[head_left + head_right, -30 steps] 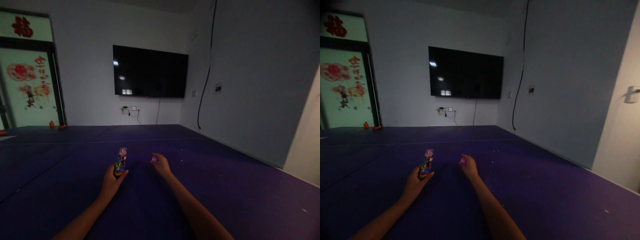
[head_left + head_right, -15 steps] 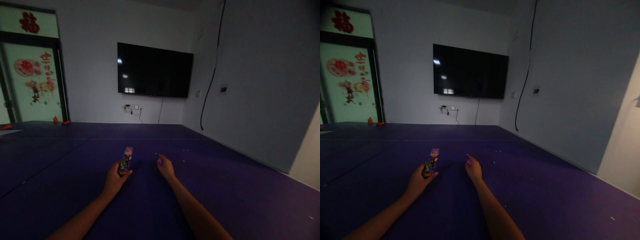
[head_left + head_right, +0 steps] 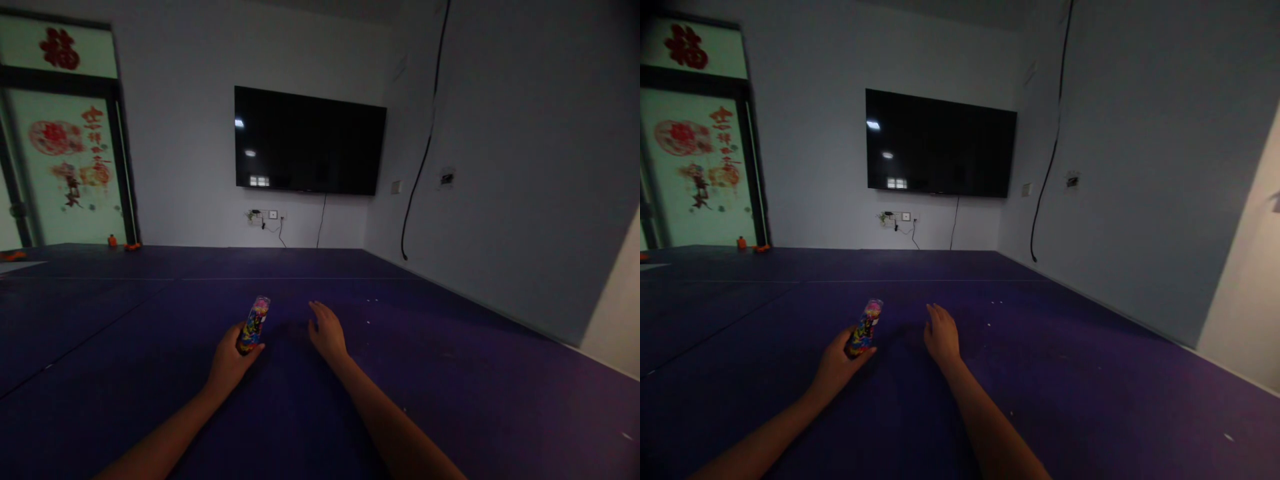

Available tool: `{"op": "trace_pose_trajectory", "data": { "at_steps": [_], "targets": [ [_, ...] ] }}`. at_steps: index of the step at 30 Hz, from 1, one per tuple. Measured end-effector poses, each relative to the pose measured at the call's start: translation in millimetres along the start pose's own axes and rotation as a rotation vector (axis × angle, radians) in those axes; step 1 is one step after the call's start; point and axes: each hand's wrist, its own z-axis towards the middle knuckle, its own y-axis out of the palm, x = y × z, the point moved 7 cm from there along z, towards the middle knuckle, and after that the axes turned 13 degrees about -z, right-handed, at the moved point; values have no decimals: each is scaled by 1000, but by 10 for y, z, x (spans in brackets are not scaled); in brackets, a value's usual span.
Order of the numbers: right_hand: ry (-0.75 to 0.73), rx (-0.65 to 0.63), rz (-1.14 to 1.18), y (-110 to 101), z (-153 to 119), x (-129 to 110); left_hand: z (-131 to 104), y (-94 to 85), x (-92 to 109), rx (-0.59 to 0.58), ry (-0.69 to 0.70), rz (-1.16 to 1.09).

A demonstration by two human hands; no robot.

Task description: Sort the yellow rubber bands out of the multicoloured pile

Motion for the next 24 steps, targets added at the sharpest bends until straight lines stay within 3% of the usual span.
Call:
{"op": "trace_pose_trajectory", "data": {
  "at_steps": [5,9,18,24],
  "targets": [
    [-303,-19,-38,-108,-39,-553,8,20,74,-48,93,71],
    [-490,-92,-33,-26,-142,-868,-2,15,136,-38,165,129],
    [-153,-331,309,277,-190,-800,-55,-152,186,173,189,-28],
    [-34,-393,360,452,-252,-853,-73,-90,194,171,94,-290]
  ]
}}
